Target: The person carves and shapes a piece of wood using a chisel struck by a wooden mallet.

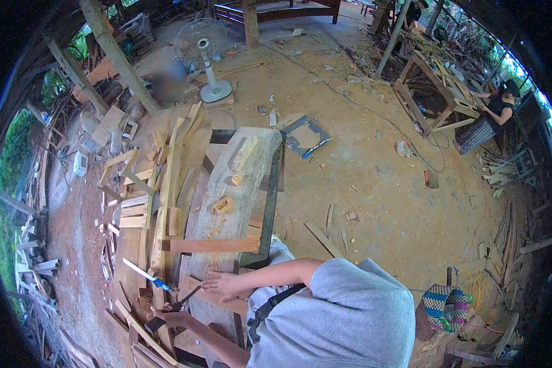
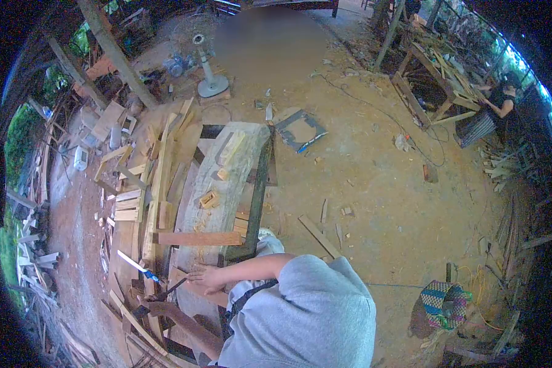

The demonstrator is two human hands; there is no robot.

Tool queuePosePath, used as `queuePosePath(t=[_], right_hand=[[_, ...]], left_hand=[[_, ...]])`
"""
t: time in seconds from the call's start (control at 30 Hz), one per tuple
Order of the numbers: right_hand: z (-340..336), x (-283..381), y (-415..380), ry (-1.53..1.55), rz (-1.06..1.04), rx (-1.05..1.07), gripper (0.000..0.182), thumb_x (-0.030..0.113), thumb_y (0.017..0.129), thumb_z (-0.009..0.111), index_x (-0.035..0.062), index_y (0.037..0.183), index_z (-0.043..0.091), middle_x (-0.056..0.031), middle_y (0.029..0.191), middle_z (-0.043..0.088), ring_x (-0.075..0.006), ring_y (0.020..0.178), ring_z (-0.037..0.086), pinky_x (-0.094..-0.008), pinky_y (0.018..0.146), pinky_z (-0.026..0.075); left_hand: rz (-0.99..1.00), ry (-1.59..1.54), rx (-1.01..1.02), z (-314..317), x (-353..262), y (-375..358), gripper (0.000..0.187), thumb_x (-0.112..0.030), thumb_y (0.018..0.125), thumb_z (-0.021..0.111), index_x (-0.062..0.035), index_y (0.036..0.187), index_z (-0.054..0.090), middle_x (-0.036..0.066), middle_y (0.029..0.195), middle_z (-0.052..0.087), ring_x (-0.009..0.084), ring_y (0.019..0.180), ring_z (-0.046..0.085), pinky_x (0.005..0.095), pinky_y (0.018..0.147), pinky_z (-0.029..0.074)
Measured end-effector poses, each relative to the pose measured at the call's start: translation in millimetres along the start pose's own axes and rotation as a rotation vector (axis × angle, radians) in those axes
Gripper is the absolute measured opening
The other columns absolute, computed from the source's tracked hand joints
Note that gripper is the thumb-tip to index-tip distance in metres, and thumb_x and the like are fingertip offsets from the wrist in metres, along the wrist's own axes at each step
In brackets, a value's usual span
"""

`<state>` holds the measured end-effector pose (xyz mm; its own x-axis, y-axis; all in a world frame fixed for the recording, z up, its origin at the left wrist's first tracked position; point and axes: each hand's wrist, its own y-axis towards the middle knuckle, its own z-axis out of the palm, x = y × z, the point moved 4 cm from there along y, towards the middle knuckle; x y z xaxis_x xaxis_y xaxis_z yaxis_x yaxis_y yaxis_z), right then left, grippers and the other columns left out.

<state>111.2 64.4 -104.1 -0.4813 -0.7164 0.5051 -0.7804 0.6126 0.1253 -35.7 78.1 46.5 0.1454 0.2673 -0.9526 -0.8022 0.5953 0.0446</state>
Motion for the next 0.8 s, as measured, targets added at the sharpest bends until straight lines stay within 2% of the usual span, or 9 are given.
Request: queuePosePath(t=[0.37,0.47,0.57,0.67,0.73,0.8], right_hand=[[2,-2,-1,-0.036,-0.035,-0.041,0.075,0.051,0.076,0.045,0.0019,0.130,0.026,-0.0112,0.138,0.020,-0.0205,0.130,0.012,-0.0490,0.104,0.003],[5,-3,0,-0.031,-0.013,0.030,0.075,0.049,0.076,0.047,0.0017,0.130,0.025,-0.0123,0.138,0.020,-0.0210,0.130,0.012,-0.0495,0.104,0.003],[8,-1,1,-0.025,-0.037,-0.035,0.076,0.048,0.075,0.049,0.0015,0.130,0.025,-0.0131,0.138,0.021,-0.0215,0.130,0.012,-0.0499,0.104,0.003],[4,0,1,-0.041,-0.025,-0.019,0.077,0.048,0.075,0.049,0.0023,0.131,0.023,-0.0120,0.139,0.019,-0.0225,0.130,0.011,-0.0505,0.104,0.003],[1,2,0,-0.058,0.026,0.122,0.077,0.049,0.076,0.048,0.0036,0.132,0.021,-0.0101,0.140,0.016,-0.0230,0.131,0.009,-0.0507,0.104,0.002],[-3,5,-1,-0.051,0.042,0.115,0.076,0.048,0.076,0.048,0.0041,0.132,0.020,-0.0091,0.140,0.014,-0.0232,0.131,0.009,-0.0508,0.104,0.002]], left_hand=[[0.057,0.071,0.035,-11,23,17,0.024,-0.024,0.084,0.052,-0.0058,0.069,0.048,-0.003,0.056,0.031,0.0077,0.048,0.032,0.0216,0.046,0.033],[0.075,0.093,0.044,-15,30,22,0.024,-0.024,0.084,0.052,-0.0056,0.069,0.048,-0.003,0.056,0.031,0.0076,0.048,0.032,0.0218,0.046,0.033],[0.093,0.114,0.052,-18,35,26,0.024,-0.023,0.084,0.052,-0.0054,0.069,0.048,-0.003,0.057,0.032,0.0075,0.048,0.033,0.0220,0.046,0.033],[0.106,0.130,0.070,-14,39,28,0.024,-0.022,0.084,0.052,-0.0052,0.069,0.048,-0.002,0.057,0.032,0.0074,0.048,0.033,0.0222,0.045,0.033],[0.106,0.131,0.084,-6,37,21,0.023,-0.022,0.085,0.051,-0.0052,0.069,0.048,-0.002,0.057,0.032,0.0074,0.048,0.033,0.0222,0.045,0.034],[0.069,0.162,0.061,0,28,14,0.023,-0.020,0.085,0.050,-0.0051,0.068,0.048,-0.002,0.057,0.033,0.0076,0.048,0.033,0.0231,0.044,0.034]])
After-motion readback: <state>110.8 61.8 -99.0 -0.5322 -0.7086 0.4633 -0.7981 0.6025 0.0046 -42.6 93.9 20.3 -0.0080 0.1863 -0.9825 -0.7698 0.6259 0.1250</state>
